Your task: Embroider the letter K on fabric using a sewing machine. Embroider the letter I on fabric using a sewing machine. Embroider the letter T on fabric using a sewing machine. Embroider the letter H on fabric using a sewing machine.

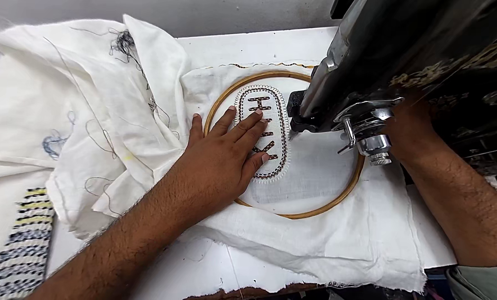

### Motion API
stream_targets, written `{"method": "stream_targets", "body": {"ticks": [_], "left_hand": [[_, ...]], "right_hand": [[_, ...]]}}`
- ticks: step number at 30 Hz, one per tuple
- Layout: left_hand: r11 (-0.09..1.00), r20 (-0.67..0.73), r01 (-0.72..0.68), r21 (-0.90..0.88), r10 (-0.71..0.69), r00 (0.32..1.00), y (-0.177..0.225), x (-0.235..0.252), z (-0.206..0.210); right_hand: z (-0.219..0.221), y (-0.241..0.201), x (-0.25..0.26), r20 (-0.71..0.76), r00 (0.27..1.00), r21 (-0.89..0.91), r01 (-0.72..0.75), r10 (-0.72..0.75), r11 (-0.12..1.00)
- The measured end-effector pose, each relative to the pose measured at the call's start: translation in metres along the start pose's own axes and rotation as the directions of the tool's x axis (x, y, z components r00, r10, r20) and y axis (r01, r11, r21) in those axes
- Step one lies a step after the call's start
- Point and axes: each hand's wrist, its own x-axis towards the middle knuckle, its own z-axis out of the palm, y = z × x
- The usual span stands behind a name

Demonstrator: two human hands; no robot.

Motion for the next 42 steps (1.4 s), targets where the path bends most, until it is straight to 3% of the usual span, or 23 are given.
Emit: {"method": "stream_targets", "body": {"ticks": [6, 19, 25, 42], "left_hand": [[1.0, 0.005, 0.012, -0.004, -0.012, 1.0, -0.0018, 0.0002, -0.0007], [1.0, -0.015, 0.0, -0.014, 0.0, 1.0, -0.0033, 0.004, 0.0015], [1.0, -0.004, 0.018, -0.019, -0.018, 1.0, -0.0048, 0.0036, 0.0004], [0.999, -0.024, 0.005, -0.038, -0.006, 1.0, -0.0041, 0.0076, 0.0021]], "right_hand": [[0.0019, -0.0025, -0.0023, -0.019, 1.0, 0.07, -0.003, 0.005, 0.998], [0.0027, -0.002, 0.0029, -0.021, 1.0, 0.028, -0.019, 0.019, 0.999], [0.0082, 0.0046, 0.0001, -0.038, 0.999, 0.141, -0.019, 0.024, 0.99], [0.0042, 0.0016, 0.003, -0.028, 0.998, 0.133, -0.058, 0.062, 0.989]]}}
